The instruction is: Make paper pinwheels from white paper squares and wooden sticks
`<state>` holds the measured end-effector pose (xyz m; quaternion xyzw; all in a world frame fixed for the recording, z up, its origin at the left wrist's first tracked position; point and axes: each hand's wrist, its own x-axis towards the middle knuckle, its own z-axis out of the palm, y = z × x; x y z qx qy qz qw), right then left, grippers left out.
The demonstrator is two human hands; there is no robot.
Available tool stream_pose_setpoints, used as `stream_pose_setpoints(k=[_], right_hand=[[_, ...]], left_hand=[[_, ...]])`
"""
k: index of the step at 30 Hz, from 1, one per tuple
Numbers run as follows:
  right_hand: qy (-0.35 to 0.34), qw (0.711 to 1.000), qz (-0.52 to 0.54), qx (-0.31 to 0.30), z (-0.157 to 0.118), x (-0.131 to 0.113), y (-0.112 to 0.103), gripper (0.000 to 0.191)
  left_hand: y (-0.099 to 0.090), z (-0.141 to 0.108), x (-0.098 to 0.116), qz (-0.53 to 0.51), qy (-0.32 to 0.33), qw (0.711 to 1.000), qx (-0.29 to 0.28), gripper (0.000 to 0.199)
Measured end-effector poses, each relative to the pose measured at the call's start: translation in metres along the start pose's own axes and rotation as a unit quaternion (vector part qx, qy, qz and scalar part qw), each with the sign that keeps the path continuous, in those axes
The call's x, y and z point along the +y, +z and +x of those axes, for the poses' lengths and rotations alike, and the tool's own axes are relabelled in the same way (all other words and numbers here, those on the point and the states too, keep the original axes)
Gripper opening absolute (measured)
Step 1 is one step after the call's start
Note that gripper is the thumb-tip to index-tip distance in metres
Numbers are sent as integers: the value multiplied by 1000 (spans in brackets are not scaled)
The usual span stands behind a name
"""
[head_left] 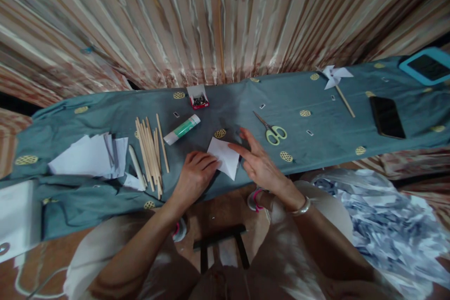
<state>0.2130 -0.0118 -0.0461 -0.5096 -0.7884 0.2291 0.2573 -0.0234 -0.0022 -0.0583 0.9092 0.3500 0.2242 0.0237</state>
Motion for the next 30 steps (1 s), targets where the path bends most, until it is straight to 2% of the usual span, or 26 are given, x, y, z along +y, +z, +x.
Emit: stream_pose_setpoints(k=[3, 8, 13, 17, 20, 24, 30], right_hand=[[-20, 998, -53, -12, -9, -2, -1, 62], [-48, 997, -58, -9, -14, 4, -1, 25], [-67, 997, 6, -22, -10, 15, 2, 24], [-71, 995, 58, -30, -3, 22, 5, 22], [-57, 994, 87, -44, 1, 23, 5, 22], [-5, 993, 104, -46, 5, 20, 2, 20], [44, 992, 102, -64, 12, 18, 1, 14]], left_hand=[[0, -3, 1, -12, 1, 1000, 10, 18], [0, -9, 5, -35, 1, 999, 22, 18], [3, -17, 5, -54, -29, 998, 21, 21], [6, -20, 3, -107, -74, 992, 7, 21], [7, -19, 3, -144, -100, 984, 10, 24], [6, -17, 3, -172, -129, 977, 3, 24], [5, -15, 1, -174, -152, 973, -21, 25]])
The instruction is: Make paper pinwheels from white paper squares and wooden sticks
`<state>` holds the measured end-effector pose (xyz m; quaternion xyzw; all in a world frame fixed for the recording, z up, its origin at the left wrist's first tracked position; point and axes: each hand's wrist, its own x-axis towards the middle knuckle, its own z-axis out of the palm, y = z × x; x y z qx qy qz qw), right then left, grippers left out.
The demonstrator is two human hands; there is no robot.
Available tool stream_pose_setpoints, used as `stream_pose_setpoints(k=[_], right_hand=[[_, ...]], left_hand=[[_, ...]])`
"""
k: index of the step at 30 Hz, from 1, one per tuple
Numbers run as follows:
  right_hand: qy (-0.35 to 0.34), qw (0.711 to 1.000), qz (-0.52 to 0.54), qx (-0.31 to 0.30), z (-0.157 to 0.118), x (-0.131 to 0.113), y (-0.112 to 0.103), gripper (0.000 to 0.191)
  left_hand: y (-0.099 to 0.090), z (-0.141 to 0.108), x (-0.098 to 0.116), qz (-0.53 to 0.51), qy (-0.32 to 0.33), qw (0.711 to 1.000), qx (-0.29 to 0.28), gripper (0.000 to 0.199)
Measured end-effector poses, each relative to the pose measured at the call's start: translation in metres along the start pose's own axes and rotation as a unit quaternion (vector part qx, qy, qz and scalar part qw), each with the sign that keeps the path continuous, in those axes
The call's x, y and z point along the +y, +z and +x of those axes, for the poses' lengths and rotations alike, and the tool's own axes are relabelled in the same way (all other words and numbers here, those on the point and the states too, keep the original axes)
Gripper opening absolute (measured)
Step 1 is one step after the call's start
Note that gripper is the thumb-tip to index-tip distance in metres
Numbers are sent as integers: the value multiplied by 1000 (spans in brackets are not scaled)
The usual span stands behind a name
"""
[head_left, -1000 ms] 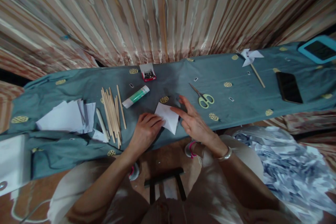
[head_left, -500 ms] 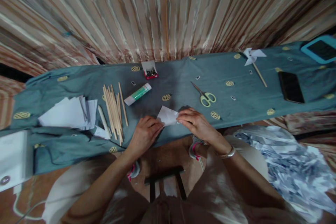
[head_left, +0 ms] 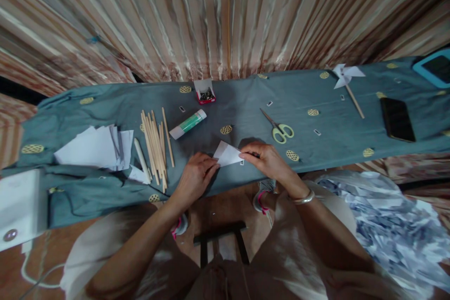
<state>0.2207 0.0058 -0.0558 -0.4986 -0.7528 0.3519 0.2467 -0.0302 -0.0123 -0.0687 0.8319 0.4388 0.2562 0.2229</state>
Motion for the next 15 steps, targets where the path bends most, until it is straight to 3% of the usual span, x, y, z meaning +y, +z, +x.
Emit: stream_pose_setpoints(k=[4, 8, 11, 15], right_hand=[[8, 1000, -20, 2, 4, -2, 1, 10], [18, 999, -47, 1, 7, -6, 1, 9], [24, 998, -65, -11, 10, -9, 1, 10], [33, 996, -82, -18, 13, -12, 0, 11]], left_hand=[[3, -1, -2, 15, -32, 999, 11, 20], [0, 0, 0, 48, -42, 997, 37, 28], [-1, -2, 11, 126, 31, 990, 47, 36], [13, -13, 31, 183, 170, 968, 5, 40]])
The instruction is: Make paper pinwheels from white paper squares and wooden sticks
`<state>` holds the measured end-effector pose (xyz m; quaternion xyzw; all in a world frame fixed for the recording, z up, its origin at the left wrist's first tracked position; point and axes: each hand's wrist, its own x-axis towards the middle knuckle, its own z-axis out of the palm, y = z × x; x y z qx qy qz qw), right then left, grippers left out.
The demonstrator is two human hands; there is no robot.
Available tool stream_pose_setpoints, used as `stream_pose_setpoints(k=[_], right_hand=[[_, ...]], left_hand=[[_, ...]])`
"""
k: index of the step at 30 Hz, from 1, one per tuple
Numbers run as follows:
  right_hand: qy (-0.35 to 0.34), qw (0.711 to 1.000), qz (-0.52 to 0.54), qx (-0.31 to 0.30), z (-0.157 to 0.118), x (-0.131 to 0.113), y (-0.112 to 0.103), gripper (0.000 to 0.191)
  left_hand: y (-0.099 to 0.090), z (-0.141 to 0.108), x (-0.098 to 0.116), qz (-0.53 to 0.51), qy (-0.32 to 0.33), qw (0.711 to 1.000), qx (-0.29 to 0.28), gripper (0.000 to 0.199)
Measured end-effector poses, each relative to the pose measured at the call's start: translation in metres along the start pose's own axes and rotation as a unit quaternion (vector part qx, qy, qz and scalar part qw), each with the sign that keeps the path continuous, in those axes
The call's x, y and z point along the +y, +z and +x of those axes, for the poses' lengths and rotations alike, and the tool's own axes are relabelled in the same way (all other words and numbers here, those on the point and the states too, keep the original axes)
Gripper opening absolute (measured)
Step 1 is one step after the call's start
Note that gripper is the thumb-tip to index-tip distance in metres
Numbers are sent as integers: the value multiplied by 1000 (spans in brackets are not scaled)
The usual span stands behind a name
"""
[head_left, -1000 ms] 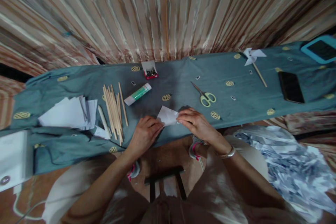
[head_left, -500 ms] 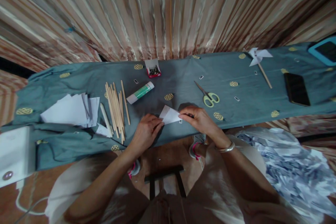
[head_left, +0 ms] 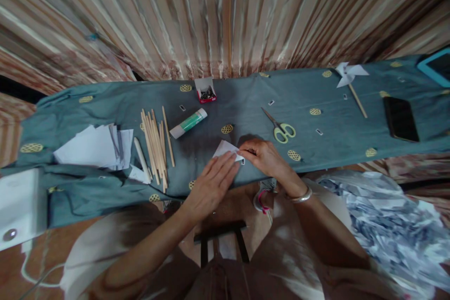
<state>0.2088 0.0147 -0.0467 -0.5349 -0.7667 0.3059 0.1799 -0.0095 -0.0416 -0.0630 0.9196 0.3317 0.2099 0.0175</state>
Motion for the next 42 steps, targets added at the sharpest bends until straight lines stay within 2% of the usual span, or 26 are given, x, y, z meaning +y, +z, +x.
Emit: stream_pose_setpoints(k=[4, 12, 18, 27, 42], right_hand=[[16, 1000, -17, -9, 3, -4, 0, 12], [78, 995, -62, -23, 5, -15, -1, 15], [90, 990, -106, -31, 8, -18, -1, 19], [73, 986, -149, -30, 7, -20, 0, 20], [75, 990, -117, -18, 10, -17, 4, 19]], left_hand=[[13, -7, 16, 8, 5, 998, -57, 46], [17, -8, 11, -2, -29, 996, -89, 61], [17, -7, 11, -22, -47, 992, -113, 64], [15, -5, 12, -16, -63, 989, -132, 66], [14, -5, 12, -15, -56, 989, -137, 65]])
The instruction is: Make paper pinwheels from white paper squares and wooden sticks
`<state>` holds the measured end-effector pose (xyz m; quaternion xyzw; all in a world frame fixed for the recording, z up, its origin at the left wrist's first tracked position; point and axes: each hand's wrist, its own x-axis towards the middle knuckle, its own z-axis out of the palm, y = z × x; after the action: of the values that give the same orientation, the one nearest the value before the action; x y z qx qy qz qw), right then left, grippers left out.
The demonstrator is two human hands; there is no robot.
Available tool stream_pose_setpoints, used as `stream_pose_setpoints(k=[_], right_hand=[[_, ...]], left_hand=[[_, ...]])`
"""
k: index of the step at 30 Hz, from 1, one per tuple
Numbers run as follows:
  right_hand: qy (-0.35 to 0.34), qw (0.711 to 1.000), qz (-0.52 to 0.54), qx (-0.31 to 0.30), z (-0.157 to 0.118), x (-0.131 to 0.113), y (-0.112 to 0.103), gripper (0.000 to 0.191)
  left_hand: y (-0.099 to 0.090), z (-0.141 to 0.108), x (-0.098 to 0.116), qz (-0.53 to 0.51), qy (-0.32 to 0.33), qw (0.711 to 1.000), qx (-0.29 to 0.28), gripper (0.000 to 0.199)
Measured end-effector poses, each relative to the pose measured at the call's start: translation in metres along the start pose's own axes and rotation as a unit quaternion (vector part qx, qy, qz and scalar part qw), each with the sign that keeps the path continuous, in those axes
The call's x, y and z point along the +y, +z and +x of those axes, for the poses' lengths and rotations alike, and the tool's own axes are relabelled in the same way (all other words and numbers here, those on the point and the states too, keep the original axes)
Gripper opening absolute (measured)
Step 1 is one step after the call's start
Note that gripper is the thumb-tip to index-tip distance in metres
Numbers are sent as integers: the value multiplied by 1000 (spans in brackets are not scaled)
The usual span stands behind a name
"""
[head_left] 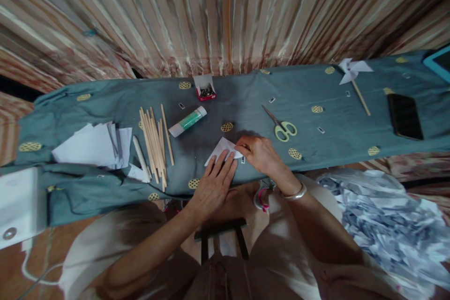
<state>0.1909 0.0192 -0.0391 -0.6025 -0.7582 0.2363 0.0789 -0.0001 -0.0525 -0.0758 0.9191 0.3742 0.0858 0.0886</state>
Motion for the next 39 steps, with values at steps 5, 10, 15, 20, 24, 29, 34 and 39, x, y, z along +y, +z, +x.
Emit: stream_pose_setpoints(k=[5, 10, 15, 20, 24, 29, 34, 39], right_hand=[[2, 1000, -8, 11, 0, 0, 2, 20], [9, 1000, -13, 10, 0, -3, 1, 21], [14, 1000, -17, 11, 0, -4, 2, 21], [23, 999, -16, 16, 0, -6, 3, 22], [27, 999, -20, 15, 0, -7, 2, 21], [30, 999, -28, 17, 0, -7, 3, 22], [27, 999, -38, 21, -2, -8, 4, 21], [-17, 996, -38, 84, -10, -8, 9, 23]], left_hand=[[0, 0, 0, -5, -9, 1000, -3, 65], [0, 0, 0, -1, -11, 1000, -5, 65], [1, 1, 0, -8, -17, 1000, -4, 66], [0, 1, 0, -14, -21, 1000, -4, 66], [0, 1, -1, -14, -17, 1000, 1, 68], [6, 0, -2, -16, -20, 1000, 15, 72], [10, -1, -4, -9, -22, 999, 22, 77], [9, 0, -3, -2, -20, 999, 27, 77]])
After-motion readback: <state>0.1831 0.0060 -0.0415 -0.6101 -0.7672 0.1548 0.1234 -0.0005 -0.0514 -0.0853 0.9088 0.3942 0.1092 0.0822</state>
